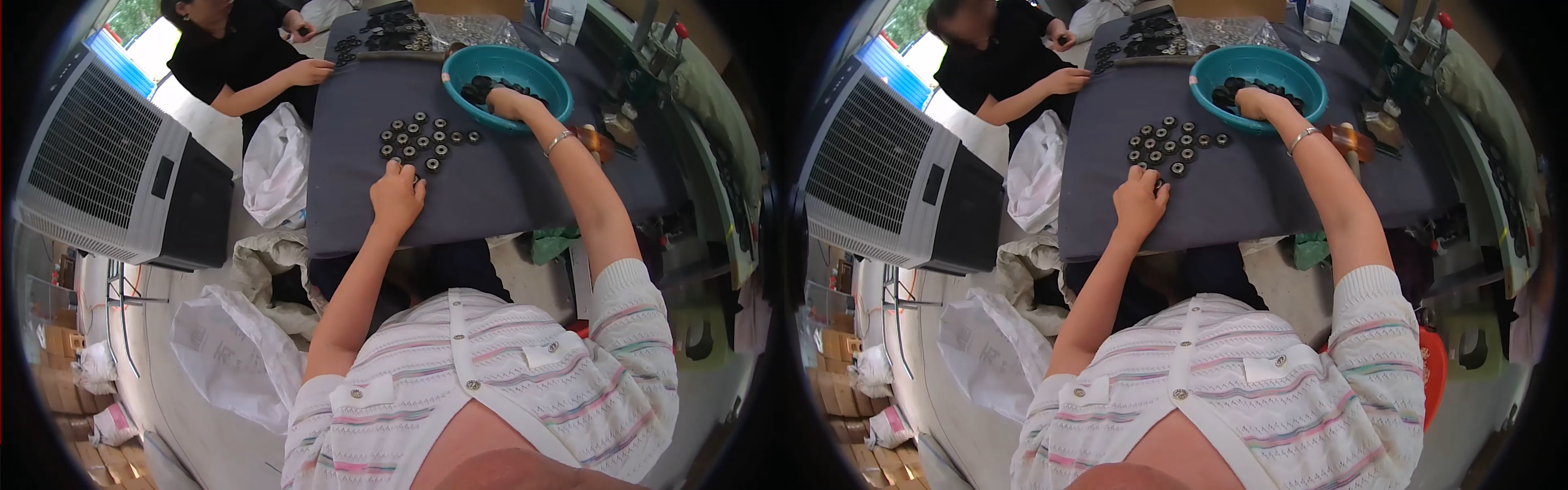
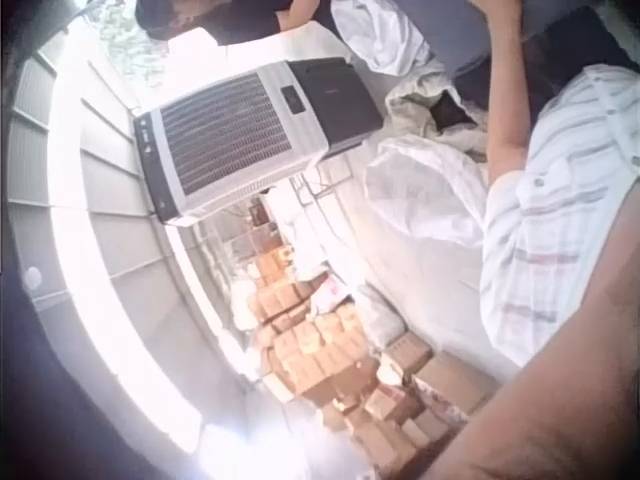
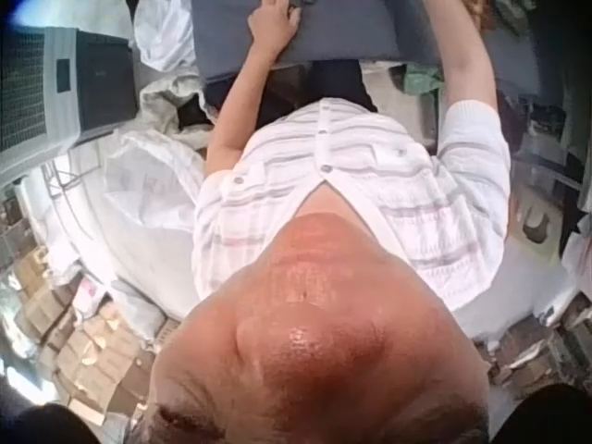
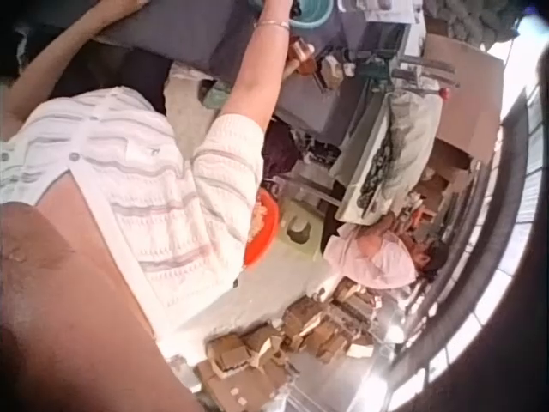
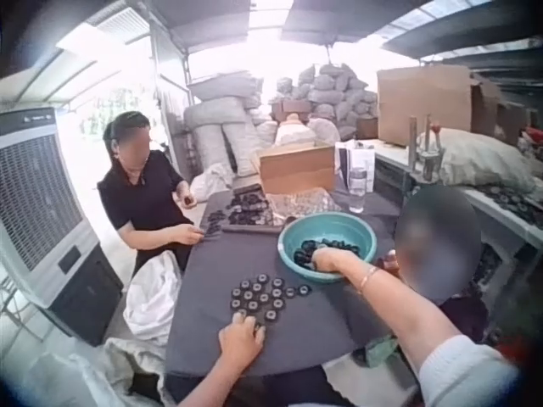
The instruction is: The person assembles plastic and rubber components by hand, inserting metal rings into them and tapping the rings with a mallet.
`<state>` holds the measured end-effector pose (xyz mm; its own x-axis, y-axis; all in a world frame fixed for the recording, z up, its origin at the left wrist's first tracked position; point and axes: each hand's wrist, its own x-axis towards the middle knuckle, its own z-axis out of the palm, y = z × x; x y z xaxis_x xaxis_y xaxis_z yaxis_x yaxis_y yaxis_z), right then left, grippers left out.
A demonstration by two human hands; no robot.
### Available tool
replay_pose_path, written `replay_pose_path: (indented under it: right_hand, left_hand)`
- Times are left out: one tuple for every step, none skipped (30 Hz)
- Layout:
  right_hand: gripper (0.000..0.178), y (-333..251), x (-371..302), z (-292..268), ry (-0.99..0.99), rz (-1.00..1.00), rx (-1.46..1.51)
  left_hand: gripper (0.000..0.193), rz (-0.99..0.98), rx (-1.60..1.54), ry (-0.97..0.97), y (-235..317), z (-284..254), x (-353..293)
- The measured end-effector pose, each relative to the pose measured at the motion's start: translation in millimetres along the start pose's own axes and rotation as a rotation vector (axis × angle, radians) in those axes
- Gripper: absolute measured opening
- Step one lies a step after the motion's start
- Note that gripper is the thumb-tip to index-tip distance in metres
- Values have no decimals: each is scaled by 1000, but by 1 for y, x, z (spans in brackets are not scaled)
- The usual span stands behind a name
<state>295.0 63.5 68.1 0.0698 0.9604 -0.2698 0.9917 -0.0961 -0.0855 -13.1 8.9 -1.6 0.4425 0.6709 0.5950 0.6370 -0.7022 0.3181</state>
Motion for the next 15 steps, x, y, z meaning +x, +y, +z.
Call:
replay_pose_path:
  right_hand:
    - [22, 0, 0, 2, 54, -18, 24]
    - [22, -3, -2, 1, 55, -25, 22]
    - [19, -4, -4, -2, 68, -44, 104]
    - [17, -6, -6, -4, 80, -61, 187]
    - [17, -5, -7, -3, 81, -59, 187]
    - [15, -3, -9, -3, 159, -118, 206]
    - [14, -1, -11, -2, 237, -175, 225]
    - [14, -1, -15, -3, 235, -168, 228]
    - [13, -8, -23, -6, 367, -149, 445]
    - [13, -15, -31, -9, 499, -124, 662]
    - [12, -22, -41, -11, 538, -142, 806]
    - [12, -33, -52, -9, 527, -142, 807]
    - [11, -44, -66, -5, 527, -222, 907]
    - [11, -54, -82, 2, 533, -299, 1005]
    - [10, -61, -96, 13, 480, -309, 1068]
  left_hand:
    - [19, -5, -7, -11, -2, 2, -1]
    - [19, -8, -18, -26, -3, 2, -3]
    - [17, -2, -15, -11, -4, 2, -4]
    - [17, -5, -13, -9, -6, 2, -5]
    - [14, 8, -14, 52, -7, 3, -3]
    - [14, 21, -17, 113, -8, 4, -2]
    - [14, 26, -21, 110, -9, 6, -1]
    - [14, -30, 44, 65, -9, 5, 1]
    - [14, -88, 111, 18, -10, 4, 1]
    - [14, -88, 108, 10, -12, 2, 1]
    - [15, -83, 131, 7, -13, 0, 0]
    - [15, -90, 160, 6, -16, -4, -2]
    - [16, -100, 159, -30, -18, -8, -4]
    - [16, -103, 156, -34, -17, -12, -3]
    - [16, -119, 180, -93, -15, -16, -1]
